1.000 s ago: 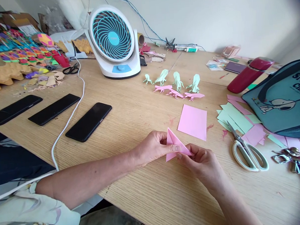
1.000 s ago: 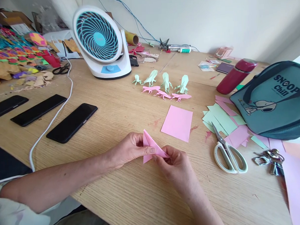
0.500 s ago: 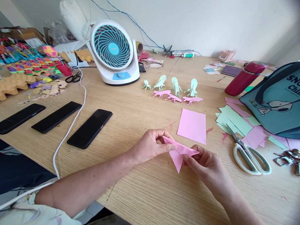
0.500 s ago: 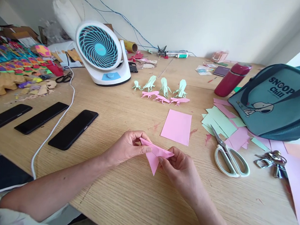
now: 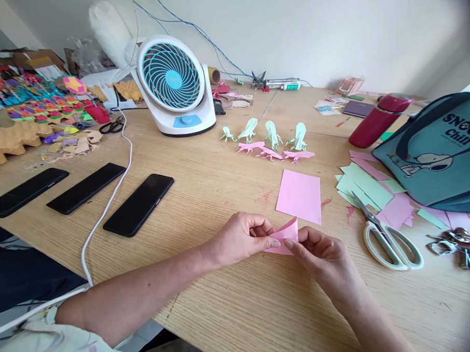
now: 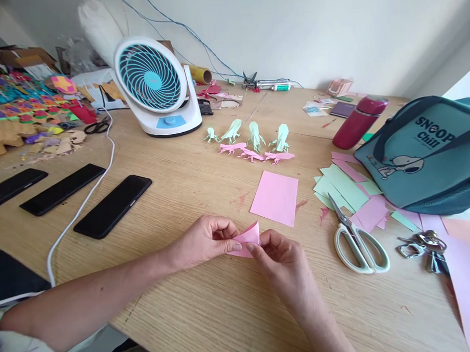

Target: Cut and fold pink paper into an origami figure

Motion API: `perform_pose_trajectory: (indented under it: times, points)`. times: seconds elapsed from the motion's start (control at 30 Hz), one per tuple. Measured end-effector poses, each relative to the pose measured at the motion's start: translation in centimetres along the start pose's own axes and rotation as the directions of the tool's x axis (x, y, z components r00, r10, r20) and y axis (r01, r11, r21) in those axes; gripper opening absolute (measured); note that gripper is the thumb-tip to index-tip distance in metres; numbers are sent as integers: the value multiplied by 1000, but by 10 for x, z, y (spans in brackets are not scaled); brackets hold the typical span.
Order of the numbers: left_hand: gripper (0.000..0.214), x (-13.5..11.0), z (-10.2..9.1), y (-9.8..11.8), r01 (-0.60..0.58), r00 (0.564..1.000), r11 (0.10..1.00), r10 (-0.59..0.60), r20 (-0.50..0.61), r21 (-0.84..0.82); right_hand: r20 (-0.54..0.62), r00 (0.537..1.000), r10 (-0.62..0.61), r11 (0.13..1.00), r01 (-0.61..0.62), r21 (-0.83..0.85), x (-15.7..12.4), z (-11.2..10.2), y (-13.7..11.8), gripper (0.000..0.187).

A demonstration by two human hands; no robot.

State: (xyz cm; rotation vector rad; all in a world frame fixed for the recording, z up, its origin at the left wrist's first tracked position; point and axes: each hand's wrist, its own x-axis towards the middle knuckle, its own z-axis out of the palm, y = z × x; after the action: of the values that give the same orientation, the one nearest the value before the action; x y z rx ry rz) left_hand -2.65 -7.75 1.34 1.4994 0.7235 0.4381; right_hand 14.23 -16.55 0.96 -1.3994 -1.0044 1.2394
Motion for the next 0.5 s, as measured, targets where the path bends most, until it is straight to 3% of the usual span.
perform_pose_trajectory:
  times: [0.27,0.5]
  points:
    - [37,-1,4,-8,-10,1000,1000,10,14,22,-21,1000,10,996,-12,-92,-5,4,1,35]
    - [35,-1,4,-7,-51,998,997,54,-43,56,-34,999,-34,998,33,-53,-4,5,5,30]
